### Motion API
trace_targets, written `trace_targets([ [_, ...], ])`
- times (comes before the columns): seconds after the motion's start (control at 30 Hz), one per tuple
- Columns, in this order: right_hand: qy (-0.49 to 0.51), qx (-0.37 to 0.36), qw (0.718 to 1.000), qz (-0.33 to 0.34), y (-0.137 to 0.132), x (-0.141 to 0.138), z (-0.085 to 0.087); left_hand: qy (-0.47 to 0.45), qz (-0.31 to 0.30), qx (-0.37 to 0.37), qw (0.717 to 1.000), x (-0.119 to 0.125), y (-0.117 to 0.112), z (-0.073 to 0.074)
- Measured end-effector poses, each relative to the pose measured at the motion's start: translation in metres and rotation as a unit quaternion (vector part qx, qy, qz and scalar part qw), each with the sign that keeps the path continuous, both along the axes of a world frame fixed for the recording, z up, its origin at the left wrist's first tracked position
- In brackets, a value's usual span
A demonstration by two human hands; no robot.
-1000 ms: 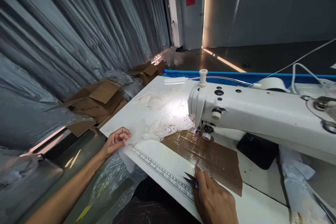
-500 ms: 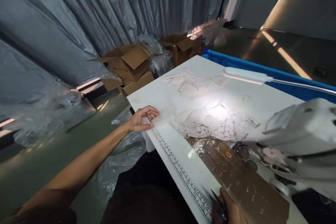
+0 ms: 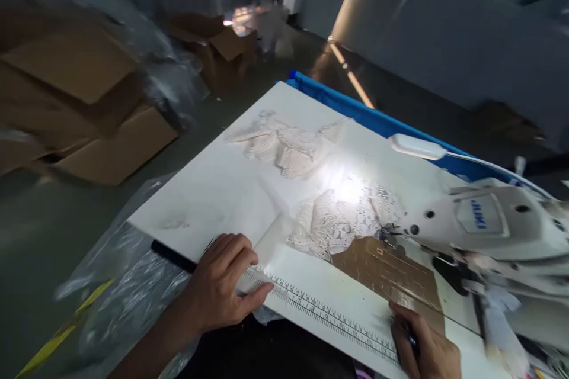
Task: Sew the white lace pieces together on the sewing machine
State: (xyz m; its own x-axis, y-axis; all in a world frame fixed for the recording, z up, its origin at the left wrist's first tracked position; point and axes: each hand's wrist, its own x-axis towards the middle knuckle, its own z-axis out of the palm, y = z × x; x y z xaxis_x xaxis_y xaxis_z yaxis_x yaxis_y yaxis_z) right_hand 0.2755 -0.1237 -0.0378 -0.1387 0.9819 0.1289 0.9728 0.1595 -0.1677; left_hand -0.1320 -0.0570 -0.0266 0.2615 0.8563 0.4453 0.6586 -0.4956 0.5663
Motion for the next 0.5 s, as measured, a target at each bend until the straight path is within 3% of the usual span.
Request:
trace_targets([
  [0.27, 0.014, -0.005, 1.000, -0.016, 0.008, -0.023, 0.008, -0.044, -0.070, 0.024, 0.996, -0.011, 0.012, -0.003],
  [0.37, 0.007, 0.011, 0.999, -0.030, 0.009, -0.027, 0.007, -0.071, -0.077, 0.016, 0.994, -0.014, 0.011, -0.001],
  [0.5, -0.001, -0.014, 1.000, -0.005, 0.010, -0.025, 0.005, -0.083, -0.132, 0.011, 0.988, -0.018, 0.010, 0.006],
])
